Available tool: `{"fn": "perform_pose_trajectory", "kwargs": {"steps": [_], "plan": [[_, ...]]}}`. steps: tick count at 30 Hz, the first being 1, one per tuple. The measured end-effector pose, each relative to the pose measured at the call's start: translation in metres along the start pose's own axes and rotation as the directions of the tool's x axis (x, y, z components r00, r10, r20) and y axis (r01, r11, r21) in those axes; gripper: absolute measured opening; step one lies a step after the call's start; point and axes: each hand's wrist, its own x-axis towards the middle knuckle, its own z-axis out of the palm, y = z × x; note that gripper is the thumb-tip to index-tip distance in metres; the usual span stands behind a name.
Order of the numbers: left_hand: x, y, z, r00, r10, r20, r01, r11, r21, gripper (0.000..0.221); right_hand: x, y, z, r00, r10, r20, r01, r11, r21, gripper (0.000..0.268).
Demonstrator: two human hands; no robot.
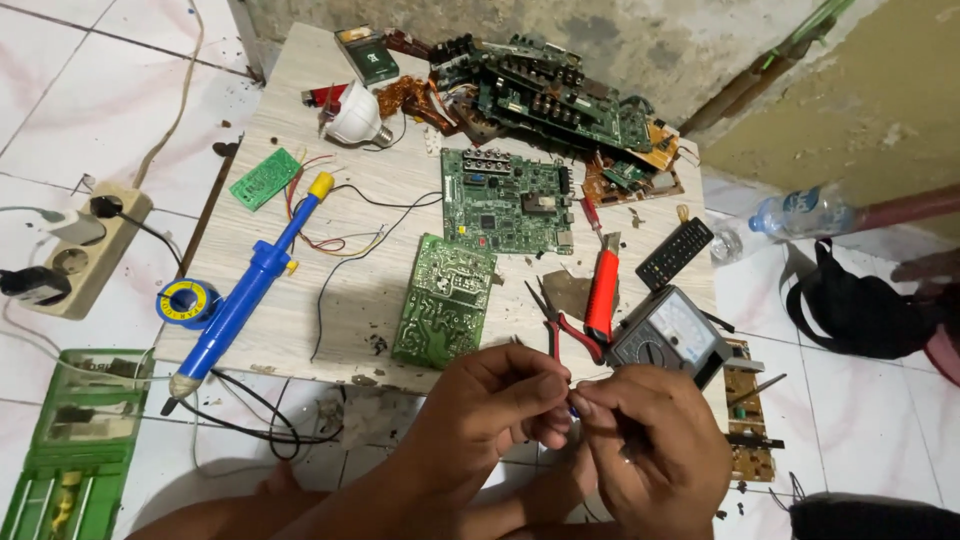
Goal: Repairing electronic circuit boards by stripping wires and testing connections with a multimeter.
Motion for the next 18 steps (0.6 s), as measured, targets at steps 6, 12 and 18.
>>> {"fn": "perform_pose_trajectory", "kwargs": {"steps": [6, 12, 18], "plan": [[0.0, -0.005, -0.004, 1.0, -0.007, -0.006, 0.007, 1.0, 0.006, 0.011, -0.005, -0.002, 0.01, 0.996, 0.002, -0.094, -0.001, 1.0, 0.018, 0.017], [-0.003, -0.006, -0.002, 0.999, 0.003, 0.045, 0.0, 0.998, -0.057, 0.012, -0.008, -0.001, 0.021, 0.979, -0.037, -0.201, 0.039, 0.999, 0.005, 0.014], [-0.001, -0.011, -0.005, 0.988, 0.08, 0.132, -0.067, 0.993, -0.096, 0.016, -0.01, 0.007, 0.009, 0.99, 0.038, -0.136, -0.03, 0.997, 0.067, 0.017]]}}
